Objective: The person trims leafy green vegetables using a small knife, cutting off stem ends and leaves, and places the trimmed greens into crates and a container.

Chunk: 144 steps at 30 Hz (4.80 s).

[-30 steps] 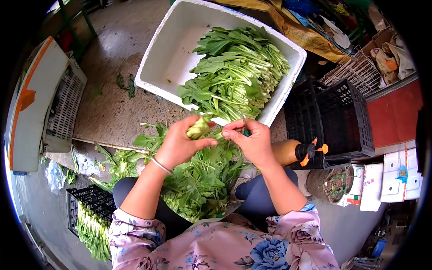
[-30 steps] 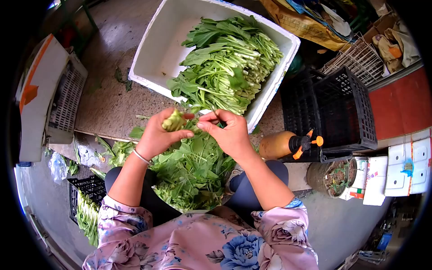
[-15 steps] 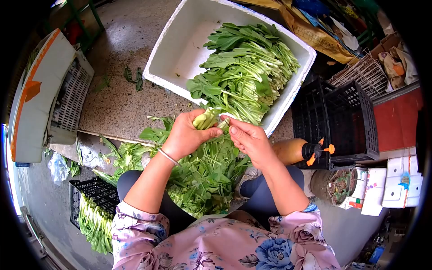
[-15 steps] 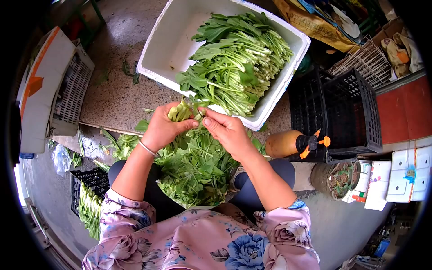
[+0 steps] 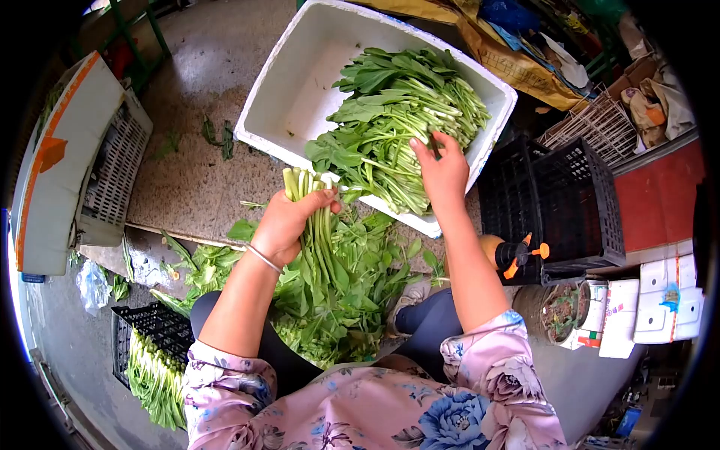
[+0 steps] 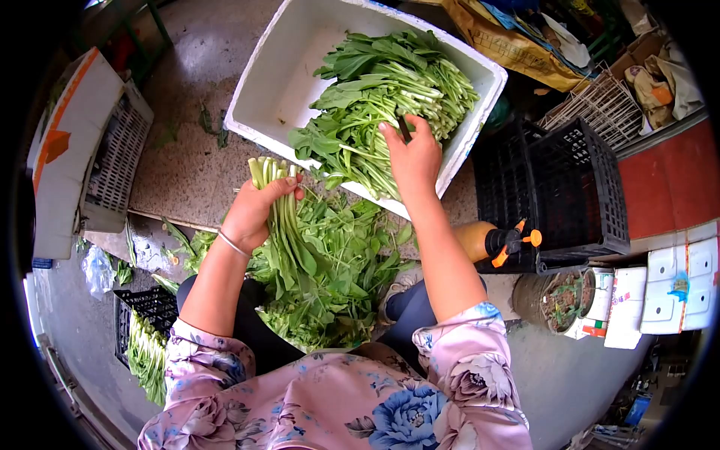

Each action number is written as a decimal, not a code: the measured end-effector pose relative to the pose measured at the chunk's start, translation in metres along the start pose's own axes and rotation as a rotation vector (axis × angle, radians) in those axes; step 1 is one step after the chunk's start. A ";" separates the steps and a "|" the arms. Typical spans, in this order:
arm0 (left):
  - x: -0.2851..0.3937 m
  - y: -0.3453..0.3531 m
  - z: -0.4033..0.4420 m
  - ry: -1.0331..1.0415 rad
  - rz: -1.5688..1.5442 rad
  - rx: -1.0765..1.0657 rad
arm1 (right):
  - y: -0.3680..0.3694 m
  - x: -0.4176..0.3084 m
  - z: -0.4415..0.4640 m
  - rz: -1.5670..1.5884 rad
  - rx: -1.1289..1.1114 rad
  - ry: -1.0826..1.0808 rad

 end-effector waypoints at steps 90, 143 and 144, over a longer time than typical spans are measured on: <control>0.016 0.035 -0.024 0.255 0.606 -0.322 | 0.019 -0.052 -0.102 0.248 -0.848 -0.009; 0.025 -0.005 0.006 0.215 0.064 -0.041 | -0.003 -0.008 0.148 0.376 -0.261 0.218; 0.026 -0.005 0.006 0.218 0.092 -0.053 | -0.015 -0.018 0.152 0.385 -0.228 0.196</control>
Point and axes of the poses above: each hand's wrist, its own z-axis towards the middle knuckle, its own y-axis out of the palm, x = y × z, the point moved 9 cm from there along z, towards the middle knuckle, and after that the axes turned 10 degrees about y, right-handed, at the moved point
